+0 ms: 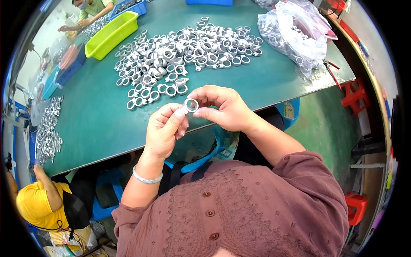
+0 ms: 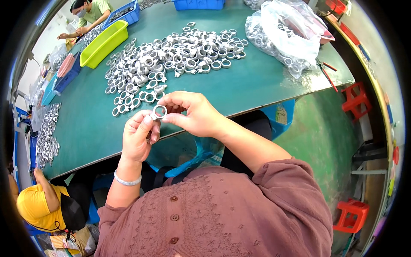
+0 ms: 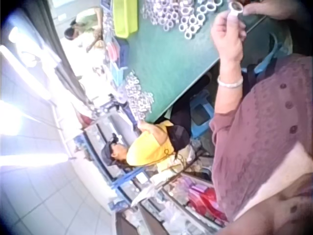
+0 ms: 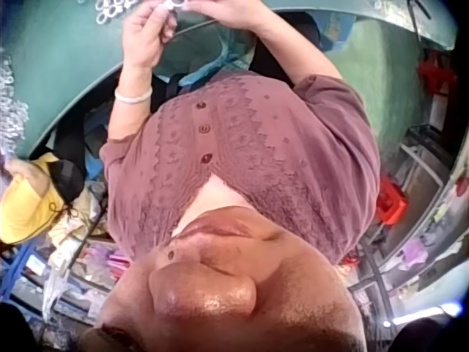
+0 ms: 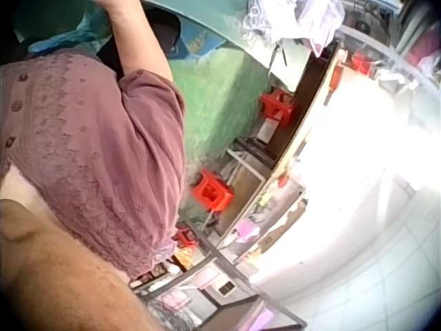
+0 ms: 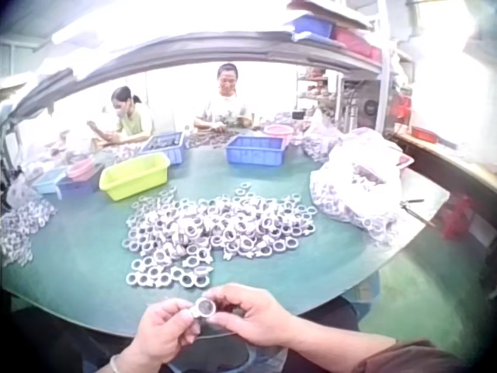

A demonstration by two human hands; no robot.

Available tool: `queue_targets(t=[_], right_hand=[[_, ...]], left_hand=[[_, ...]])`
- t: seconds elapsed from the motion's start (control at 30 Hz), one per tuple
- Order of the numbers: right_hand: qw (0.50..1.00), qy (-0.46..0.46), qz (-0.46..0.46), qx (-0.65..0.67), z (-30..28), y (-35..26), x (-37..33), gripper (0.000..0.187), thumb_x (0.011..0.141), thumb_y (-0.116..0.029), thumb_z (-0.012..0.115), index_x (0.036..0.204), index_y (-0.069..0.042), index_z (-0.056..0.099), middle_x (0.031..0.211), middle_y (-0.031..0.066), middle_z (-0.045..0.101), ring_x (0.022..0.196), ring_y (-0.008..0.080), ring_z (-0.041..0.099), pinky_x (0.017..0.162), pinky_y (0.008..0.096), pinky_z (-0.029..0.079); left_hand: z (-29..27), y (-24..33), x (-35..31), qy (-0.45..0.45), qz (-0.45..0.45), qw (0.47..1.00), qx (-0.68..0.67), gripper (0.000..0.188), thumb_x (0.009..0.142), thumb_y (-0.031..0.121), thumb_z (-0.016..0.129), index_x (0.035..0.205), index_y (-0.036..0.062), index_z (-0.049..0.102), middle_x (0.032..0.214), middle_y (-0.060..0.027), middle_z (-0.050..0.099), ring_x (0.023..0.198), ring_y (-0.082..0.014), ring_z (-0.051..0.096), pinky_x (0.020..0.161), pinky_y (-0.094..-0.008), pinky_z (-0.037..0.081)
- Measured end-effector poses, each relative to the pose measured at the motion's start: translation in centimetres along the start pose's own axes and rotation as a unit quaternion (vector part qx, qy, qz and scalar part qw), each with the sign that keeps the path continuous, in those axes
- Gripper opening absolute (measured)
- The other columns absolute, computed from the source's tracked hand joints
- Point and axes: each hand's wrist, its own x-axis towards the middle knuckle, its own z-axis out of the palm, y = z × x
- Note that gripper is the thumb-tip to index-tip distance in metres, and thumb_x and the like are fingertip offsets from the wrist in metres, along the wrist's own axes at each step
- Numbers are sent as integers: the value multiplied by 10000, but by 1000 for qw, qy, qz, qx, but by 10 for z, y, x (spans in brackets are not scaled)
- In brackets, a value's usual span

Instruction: The person picks up metal ring-like components and circular green inserts, fitting the inserts into the rings by hand at a workbench.

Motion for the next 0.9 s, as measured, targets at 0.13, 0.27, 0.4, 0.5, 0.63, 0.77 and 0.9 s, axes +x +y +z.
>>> queue_targets(t=[0.13, 0.27, 0.4, 0.5, 0.63, 0.77, 0.9], right_hand=[[995, -50, 56, 63, -6, -3, -1, 249, 776, 11, 596, 1021, 18, 549, 875, 36, 589, 797, 82, 549, 728, 233, 453], [988, -81, 85, 99, -8, -7, -1, 249, 801, 26, 565, 1048, 28, 537, 944, 41, 578, 879, 89, 540, 790, 240, 443], [988, -84, 78, 100, -9, -10, -2, 239, 804, 19, 566, 1042, 27, 539, 949, 44, 579, 878, 93, 541, 792, 243, 443], [988, -85, 84, 101, -9, -11, -3, 231, 807, 13, 567, 1036, 26, 541, 949, 45, 579, 874, 91, 541, 788, 242, 445], [987, -86, 89, 103, -9, -14, -4, 220, 807, 7, 571, 1024, 25, 546, 941, 44, 582, 865, 88, 541, 776, 237, 446], [990, -67, 95, 79, -15, -18, -8, 217, 801, -1, 583, 1016, 18, 554, 900, 26, 590, 835, 74, 540, 751, 223, 440], [999, 17, 25, -23, -47, -32, -5, 238, 779, -7, 608, 1014, -5, 569, 869, -1, 591, 791, 51, 525, 700, 206, 430]], left_hand=[[6, 3, -2, -8, -12, 999, -39, 174, 886, 198, 497, 895, 33, 553, 643, -27, 519, 480, -61, 426, 426, -166, 314], [9, 5, -4, -8, -19, 999, -42, 184, 890, 204, 489, 890, 30, 548, 636, -31, 514, 474, -64, 422, 424, -168, 313], [11, 6, -6, -14, -22, 999, -46, 212, 899, 230, 471, 884, 31, 545, 635, -34, 514, 473, -65, 419, 422, -169, 311], [12, 8, -7, -14, -25, 999, -38, 236, 902, 251, 461, 882, 30, 544, 633, -34, 513, 471, -65, 415, 422, -171, 310], [12, 8, -7, -17, -23, 999, -19, 257, 903, 267, 455, 877, 28, 547, 630, -33, 510, 467, -66, 407, 422, -175, 307], [17, 9, -9, -11, -27, 1000, -4, 248, 906, 247, 446, 869, 24, 548, 608, -29, 498, 465, -66, 402, 423, -176, 307], [16, 11, -22, -51, -44, 990, 121, 224, 873, 224, 495, 854, 13, 566, 608, -22, 512, 491, -61, 432, 442, -179, 330]])
